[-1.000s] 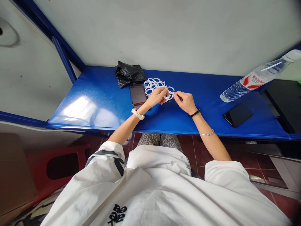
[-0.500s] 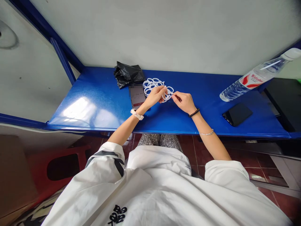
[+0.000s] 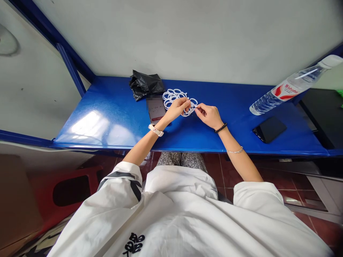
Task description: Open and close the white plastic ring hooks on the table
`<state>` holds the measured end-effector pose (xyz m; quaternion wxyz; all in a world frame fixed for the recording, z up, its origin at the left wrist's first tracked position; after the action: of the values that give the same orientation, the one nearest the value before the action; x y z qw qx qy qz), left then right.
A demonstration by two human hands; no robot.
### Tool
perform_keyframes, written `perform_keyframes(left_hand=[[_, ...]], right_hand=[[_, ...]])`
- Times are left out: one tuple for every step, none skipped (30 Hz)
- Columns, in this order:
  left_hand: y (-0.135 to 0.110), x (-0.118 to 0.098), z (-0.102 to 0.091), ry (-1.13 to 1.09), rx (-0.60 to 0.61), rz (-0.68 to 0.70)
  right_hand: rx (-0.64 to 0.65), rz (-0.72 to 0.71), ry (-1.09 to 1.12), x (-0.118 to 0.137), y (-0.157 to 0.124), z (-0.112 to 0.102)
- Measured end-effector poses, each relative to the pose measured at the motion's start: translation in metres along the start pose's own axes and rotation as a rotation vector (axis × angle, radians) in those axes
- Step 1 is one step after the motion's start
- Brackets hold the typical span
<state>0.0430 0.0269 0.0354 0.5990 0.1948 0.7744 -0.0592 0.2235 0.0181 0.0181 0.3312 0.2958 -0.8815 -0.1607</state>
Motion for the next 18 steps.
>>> perform_keyframes(left_hand=[[-0.0002, -0.0004, 0.0001, 0.004, 0.006, 0.005], [-0.0004, -0.0010, 0.0002, 0.009, 0.013, 0.011], [-0.0007, -0.0016, 0.0005, 0.015, 0.021, 0.018], [-0.0010, -0.0022, 0.0007, 0.020, 0.027, 0.026], [-0.0012, -0.0027, 0.0010, 0.022, 0.033, 0.033], [-0.0014, -0.0031, 0.0013, 0.022, 0.039, 0.038], [-0.0015, -0.0034, 0.0015, 0.020, 0.043, 0.040], [-0.0016, -0.0036, 0.0017, 0.021, 0.045, 0.040], [-0.0016, -0.0038, 0.0018, 0.025, 0.044, 0.040], [-0.0016, -0.0041, 0.0017, 0.035, 0.040, 0.041], [-0.0017, -0.0045, 0.0015, 0.049, 0.034, 0.043], [-0.0018, -0.0049, 0.0011, 0.066, 0.026, 0.048], [-0.0020, -0.0054, 0.0007, 0.083, 0.018, 0.054], [-0.0023, -0.0059, 0.0002, 0.099, 0.009, 0.063], [-0.0026, -0.0062, -0.0002, 0.114, 0.001, 0.073], [-0.0028, -0.0063, -0.0005, 0.124, -0.004, 0.084], [-0.0029, -0.0062, -0.0008, 0.131, -0.007, 0.095], [-0.0029, -0.0058, -0.0008, 0.136, -0.006, 0.105]], right_hand=[[0.002, 0.002, 0.001, -0.0004, 0.0000, 0.0001], [0.006, 0.003, 0.002, -0.0007, 0.0000, 0.0002], [0.009, 0.005, 0.003, -0.0009, -0.0001, 0.0003], [0.013, 0.005, 0.003, -0.0010, 0.0000, 0.0003], [0.015, 0.005, 0.004, -0.0009, 0.0000, 0.0002], [0.016, 0.005, 0.005, -0.0007, 0.0000, 0.0002], [0.017, 0.004, 0.007, -0.0004, 0.0000, 0.0001], [0.017, 0.003, 0.008, 0.0000, 0.0000, 0.0000], [0.016, 0.003, 0.010, 0.0004, 0.0000, -0.0002], [0.014, 0.002, 0.011, 0.0008, 0.0000, -0.0003], [0.012, 0.000, 0.011, 0.0013, 0.0000, -0.0004], [0.013, -0.002, 0.011, 0.0017, 0.0000, -0.0005], [0.014, -0.002, 0.010, 0.0021, 0.0000, -0.0004], [0.018, -0.001, 0.009, 0.0024, 0.0000, -0.0003], [0.022, 0.002, 0.008, 0.0026, 0.0000, 0.0000], [0.027, 0.005, 0.007, 0.0027, 0.0000, 0.0002], [0.031, 0.008, 0.006, 0.0028, -0.0001, 0.0004], [0.032, 0.010, 0.006, 0.0029, -0.0001, 0.0006]])
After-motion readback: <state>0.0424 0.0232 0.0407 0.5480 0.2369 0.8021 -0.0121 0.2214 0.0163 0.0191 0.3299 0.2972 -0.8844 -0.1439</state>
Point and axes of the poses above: each hand's wrist, its own y-axis towards the middle knuckle, its own z-axis out of the palm, x = y × z, the point moved 4 cm from there along y, towards the middle knuckle, and after that the axes turned 8 degrees about y, right-handed, at the moved point
